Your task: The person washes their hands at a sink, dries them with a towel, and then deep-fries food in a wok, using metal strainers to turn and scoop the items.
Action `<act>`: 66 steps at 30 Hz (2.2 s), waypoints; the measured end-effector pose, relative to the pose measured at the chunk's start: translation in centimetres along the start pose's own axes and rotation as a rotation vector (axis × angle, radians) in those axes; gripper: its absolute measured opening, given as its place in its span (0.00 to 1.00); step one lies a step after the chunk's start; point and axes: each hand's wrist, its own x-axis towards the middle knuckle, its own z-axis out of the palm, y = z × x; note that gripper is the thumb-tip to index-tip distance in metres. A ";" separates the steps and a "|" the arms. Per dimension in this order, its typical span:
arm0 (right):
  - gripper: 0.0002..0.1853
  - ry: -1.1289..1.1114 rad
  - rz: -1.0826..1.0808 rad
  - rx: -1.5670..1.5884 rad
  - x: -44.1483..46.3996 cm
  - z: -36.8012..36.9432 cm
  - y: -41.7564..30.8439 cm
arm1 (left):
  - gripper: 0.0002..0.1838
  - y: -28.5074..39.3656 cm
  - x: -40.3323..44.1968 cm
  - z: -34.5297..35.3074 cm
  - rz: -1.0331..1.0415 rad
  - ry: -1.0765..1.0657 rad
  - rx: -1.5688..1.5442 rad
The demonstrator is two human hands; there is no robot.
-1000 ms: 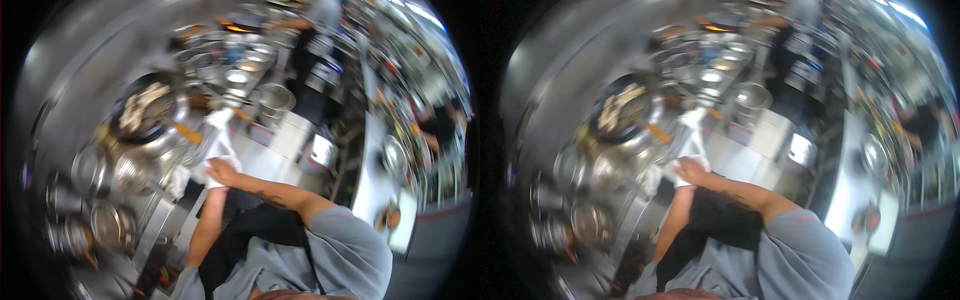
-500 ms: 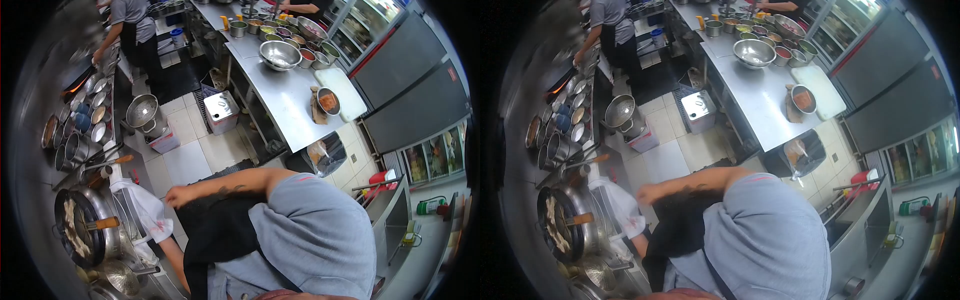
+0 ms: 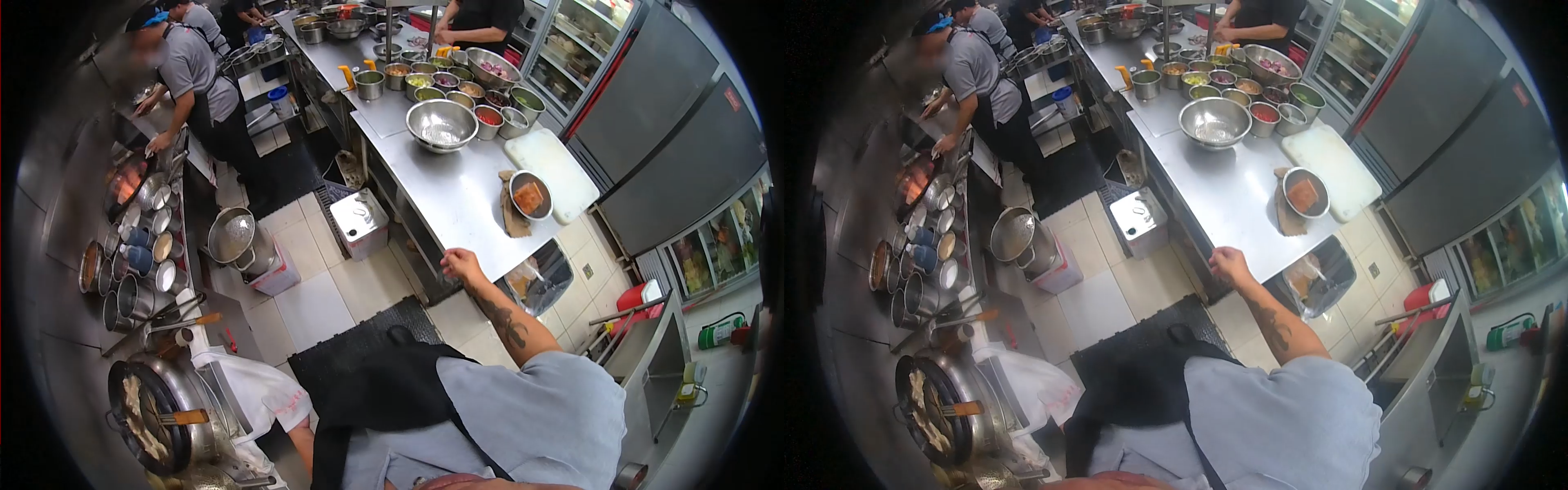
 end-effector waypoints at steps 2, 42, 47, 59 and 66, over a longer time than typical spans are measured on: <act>0.12 -0.136 0.014 0.013 0.6 0.6 0.8 | 0.23 -1.0 -0.4 0.4 0.006 0.012 -0.005; 0.25 0.128 0.110 0.444 33.9 -3.9 -14.3 | 0.32 -2.5 -3.6 6.0 0.188 0.154 -0.102; 0.21 0.023 0.153 0.625 35.2 0.8 -14.6 | 0.32 -2.4 -3.8 8.1 0.213 0.130 -0.027; 0.17 0.054 0.140 0.811 40.6 7.6 -16.6 | 0.33 -1.8 -5.4 6.5 0.269 0.180 -0.032; 0.19 0.103 0.119 0.695 39.0 4.6 -14.4 | 0.33 -1.6 -4.5 6.3 0.221 0.201 -0.041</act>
